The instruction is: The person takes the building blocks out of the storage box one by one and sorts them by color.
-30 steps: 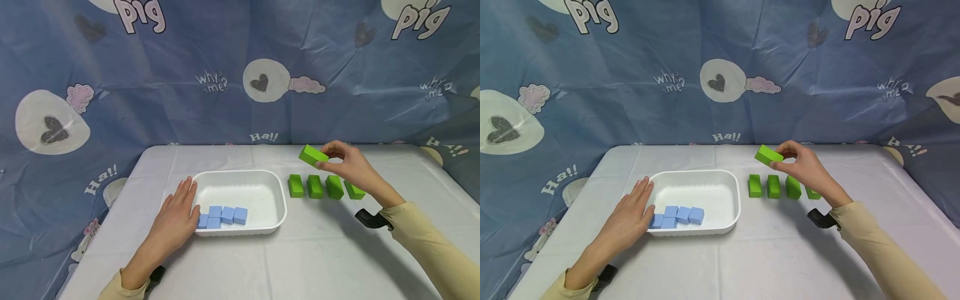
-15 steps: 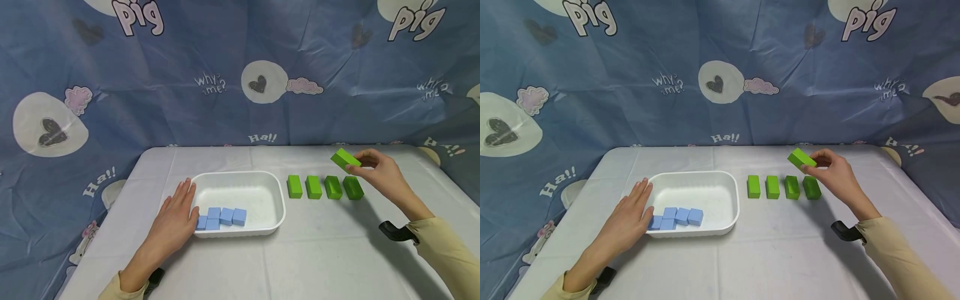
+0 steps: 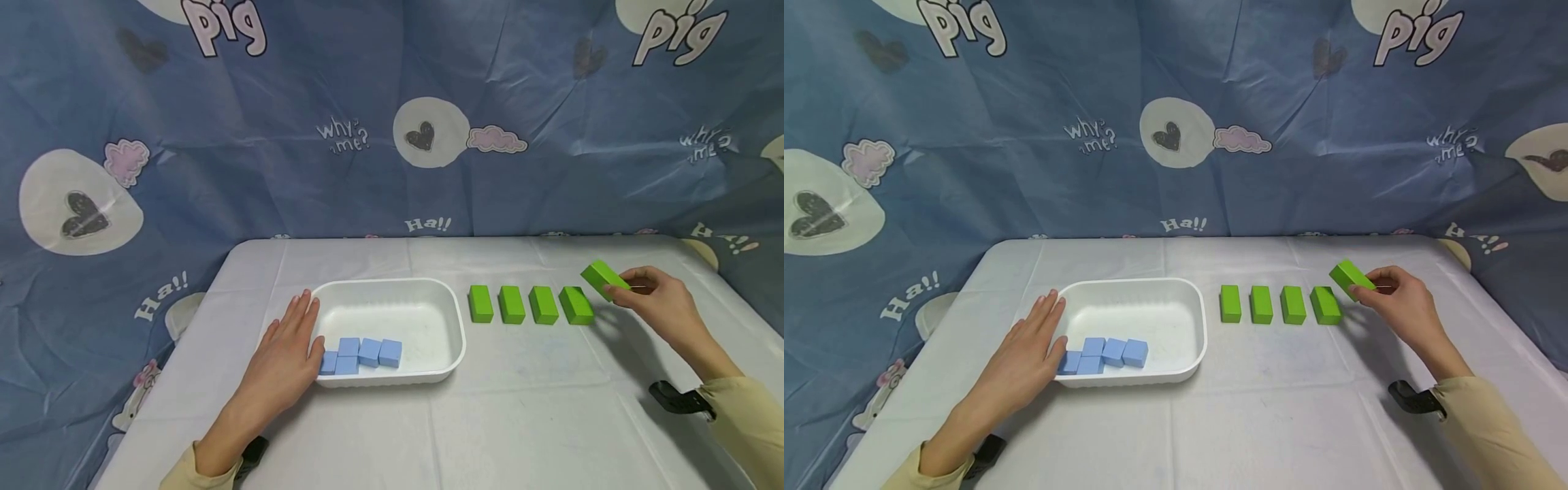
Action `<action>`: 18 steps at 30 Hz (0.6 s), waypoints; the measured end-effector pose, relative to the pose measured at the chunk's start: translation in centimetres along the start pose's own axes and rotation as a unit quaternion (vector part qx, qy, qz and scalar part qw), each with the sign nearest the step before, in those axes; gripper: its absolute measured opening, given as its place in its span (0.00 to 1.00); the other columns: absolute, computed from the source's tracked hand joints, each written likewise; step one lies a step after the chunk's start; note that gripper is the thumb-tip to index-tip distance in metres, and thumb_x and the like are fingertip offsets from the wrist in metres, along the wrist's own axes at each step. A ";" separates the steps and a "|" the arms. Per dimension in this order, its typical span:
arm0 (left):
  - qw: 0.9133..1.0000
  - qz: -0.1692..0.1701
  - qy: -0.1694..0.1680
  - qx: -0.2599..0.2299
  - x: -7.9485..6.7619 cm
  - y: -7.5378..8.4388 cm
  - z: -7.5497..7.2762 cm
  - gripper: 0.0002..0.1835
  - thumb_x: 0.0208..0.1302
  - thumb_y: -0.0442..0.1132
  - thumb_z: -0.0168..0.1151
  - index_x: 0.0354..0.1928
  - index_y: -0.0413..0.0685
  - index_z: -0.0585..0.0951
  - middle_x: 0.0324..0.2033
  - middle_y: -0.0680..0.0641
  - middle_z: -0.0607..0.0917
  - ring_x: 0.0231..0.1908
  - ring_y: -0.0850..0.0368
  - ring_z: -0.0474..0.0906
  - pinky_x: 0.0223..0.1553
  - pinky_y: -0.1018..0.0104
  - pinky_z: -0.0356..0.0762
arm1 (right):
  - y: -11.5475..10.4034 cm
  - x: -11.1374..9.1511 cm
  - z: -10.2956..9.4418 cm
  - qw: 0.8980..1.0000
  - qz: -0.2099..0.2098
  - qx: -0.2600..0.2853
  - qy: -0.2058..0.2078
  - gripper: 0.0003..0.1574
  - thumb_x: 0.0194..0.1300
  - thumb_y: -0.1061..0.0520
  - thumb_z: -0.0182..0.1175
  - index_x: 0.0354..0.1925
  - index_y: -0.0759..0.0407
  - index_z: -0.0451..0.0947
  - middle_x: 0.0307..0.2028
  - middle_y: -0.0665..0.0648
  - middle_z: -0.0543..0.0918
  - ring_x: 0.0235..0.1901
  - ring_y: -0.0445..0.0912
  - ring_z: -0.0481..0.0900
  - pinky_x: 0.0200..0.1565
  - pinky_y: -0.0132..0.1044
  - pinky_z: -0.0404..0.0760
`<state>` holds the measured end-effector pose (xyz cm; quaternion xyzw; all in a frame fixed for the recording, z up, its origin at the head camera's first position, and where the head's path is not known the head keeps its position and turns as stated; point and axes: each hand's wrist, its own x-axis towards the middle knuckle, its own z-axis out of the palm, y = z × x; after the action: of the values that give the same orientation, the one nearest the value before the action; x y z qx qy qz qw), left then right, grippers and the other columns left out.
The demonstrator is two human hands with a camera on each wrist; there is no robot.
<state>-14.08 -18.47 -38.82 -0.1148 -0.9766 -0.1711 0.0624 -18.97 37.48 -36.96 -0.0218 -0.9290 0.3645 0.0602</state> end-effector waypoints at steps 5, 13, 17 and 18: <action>1.000 0.001 0.002 -0.001 0.0 0.0 0.0 0.33 0.73 0.44 0.46 0.75 0.37 0.55 0.76 0.40 0.51 0.75 0.45 0.43 0.68 0.37 0.47 | 1.3 -0.1 0.2 1.000 0.009 -0.008 -0.003 0.37 0.66 0.42 0.64 0.58 0.69 0.69 0.43 0.57 0.83 0.30 0.27 0.78 0.31 0.30 0.75; 1.000 0.000 0.004 -0.002 0.0 0.0 0.0 0.33 0.73 0.44 0.47 0.75 0.36 0.56 0.76 0.40 0.51 0.75 0.44 0.43 0.68 0.37 0.46 | 2.7 -0.1 0.5 0.997 0.046 -0.043 -0.034 0.40 0.66 0.40 0.63 0.56 0.73 0.70 0.52 0.76 0.76 0.32 0.34 0.76 0.32 0.36 0.76; 1.000 0.000 0.006 -0.003 0.0 0.0 0.1 0.33 0.73 0.43 0.47 0.75 0.36 0.56 0.76 0.40 0.51 0.75 0.44 0.43 0.68 0.37 0.47 | 3.0 -0.2 0.6 0.996 0.061 -0.045 -0.047 0.41 0.65 0.38 0.63 0.56 0.72 0.70 0.48 0.72 0.80 0.31 0.38 0.80 0.32 0.38 0.77; 1.000 0.001 0.006 -0.003 0.0 0.0 0.1 0.33 0.73 0.43 0.47 0.75 0.36 0.56 0.76 0.40 0.51 0.75 0.44 0.43 0.68 0.37 0.47 | 3.0 -0.2 0.6 0.996 0.064 -0.044 -0.049 0.42 0.64 0.38 0.63 0.56 0.72 0.70 0.47 0.71 0.82 0.30 0.38 0.80 0.32 0.37 0.77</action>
<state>-14.08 -18.43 -38.89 -0.1146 -0.9755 -0.1751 0.0681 -18.89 39.24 -39.51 -0.0662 -0.9427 0.3269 -0.0099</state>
